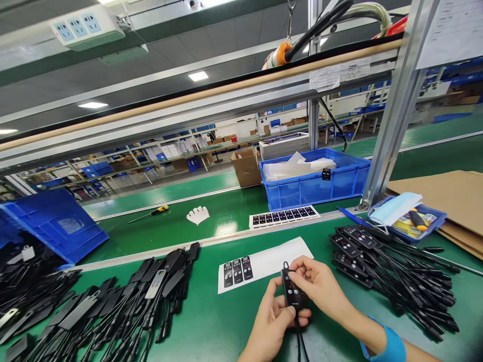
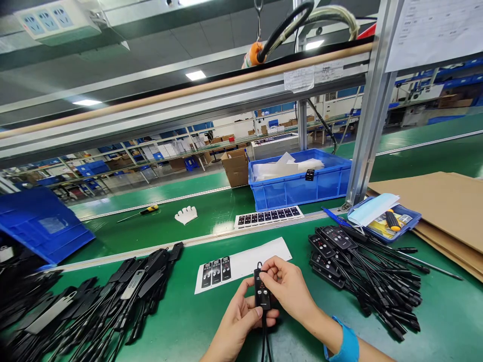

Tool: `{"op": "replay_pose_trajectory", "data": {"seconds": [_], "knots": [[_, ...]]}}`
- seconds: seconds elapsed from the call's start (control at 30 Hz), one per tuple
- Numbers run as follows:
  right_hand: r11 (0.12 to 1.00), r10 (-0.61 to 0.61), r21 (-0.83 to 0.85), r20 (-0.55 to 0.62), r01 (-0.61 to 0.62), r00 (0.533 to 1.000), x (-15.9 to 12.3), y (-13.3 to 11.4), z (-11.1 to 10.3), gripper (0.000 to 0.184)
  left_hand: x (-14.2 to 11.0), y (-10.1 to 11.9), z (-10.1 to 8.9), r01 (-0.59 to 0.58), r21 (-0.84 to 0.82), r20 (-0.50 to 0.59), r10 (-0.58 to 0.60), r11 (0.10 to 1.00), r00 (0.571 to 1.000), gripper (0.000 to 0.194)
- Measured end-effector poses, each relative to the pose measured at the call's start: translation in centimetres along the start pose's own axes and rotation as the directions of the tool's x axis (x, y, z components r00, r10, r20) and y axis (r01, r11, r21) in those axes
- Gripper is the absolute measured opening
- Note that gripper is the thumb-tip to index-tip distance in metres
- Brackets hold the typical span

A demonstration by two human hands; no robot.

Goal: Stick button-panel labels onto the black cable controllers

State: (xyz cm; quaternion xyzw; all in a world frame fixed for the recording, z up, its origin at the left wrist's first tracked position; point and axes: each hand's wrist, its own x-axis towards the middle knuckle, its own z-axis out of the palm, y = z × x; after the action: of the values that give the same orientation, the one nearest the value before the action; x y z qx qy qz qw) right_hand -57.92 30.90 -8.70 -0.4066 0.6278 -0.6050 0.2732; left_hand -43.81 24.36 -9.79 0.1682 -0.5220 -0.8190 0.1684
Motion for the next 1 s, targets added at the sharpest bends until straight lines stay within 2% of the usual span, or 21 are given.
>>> {"op": "replay_pose_trajectory", "data": {"seconds": [0.17, 0.33, 0.5, 0.6, 0.73, 0.77, 0.83, 0.9, 1.0], "knots": [[1.000, 0.030, -0.006, -0.006, -0.030, 1.000, 0.0, 0.0, 0.0, 0.019, 0.0, -0.4, -0.1, -0.015, 0.006, 0.009, 0.015, 1.000, 1.000, 0.053], [0.992, -0.001, -0.123, -0.029, -0.003, 1.000, 0.3, 0.6, -0.2, 0.022, 0.4, -0.7, -0.4, -0.001, -0.040, 0.005, 0.001, 0.999, 1.000, 0.052], [0.995, 0.010, -0.103, 0.084, -0.002, 0.996, 0.0, 1.0, 0.3, 0.030, 0.7, -0.1, -0.5, 0.063, -0.097, -0.081, -0.071, 0.993, 0.994, 0.039], [0.995, 0.029, -0.101, 0.144, -0.014, 0.989, -0.7, 0.7, 1.0, 0.049, 0.7, 0.4, -0.3, 0.050, -0.099, -0.121, -0.062, 0.994, 0.991, 0.038], [0.996, 0.085, 0.013, 0.278, -0.092, 0.957, -1.4, 0.2, 1.5, 0.089, 0.5, 0.9, 0.0, 0.018, -0.119, -0.168, -0.038, 0.993, 0.985, 0.035], [0.994, 0.088, 0.032, 0.303, -0.103, 0.949, -1.4, 0.2, 1.4, 0.090, 0.5, 0.8, 0.1, 0.021, -0.118, -0.182, -0.042, 0.993, 0.982, 0.037], [0.996, 0.070, 0.027, 0.302, -0.082, 0.951, -1.3, 0.4, 1.3, 0.076, 0.5, 0.6, 0.0, 0.034, -0.096, -0.201, -0.053, 0.995, 0.978, 0.046], [0.999, 0.039, -0.008, 0.258, -0.038, 0.965, -1.2, 0.6, 1.1, 0.059, 0.6, 0.2, -0.1, 0.040, -0.044, -0.213, -0.048, 0.998, 0.976, 0.057], [0.998, -0.001, -0.065, 0.203, 0.015, 0.979, -1.2, 0.8, 1.2, 0.053, 0.8, -0.6, -0.3, 0.014, 0.064, -0.204, -0.001, 0.998, 0.979, 0.063]]}}
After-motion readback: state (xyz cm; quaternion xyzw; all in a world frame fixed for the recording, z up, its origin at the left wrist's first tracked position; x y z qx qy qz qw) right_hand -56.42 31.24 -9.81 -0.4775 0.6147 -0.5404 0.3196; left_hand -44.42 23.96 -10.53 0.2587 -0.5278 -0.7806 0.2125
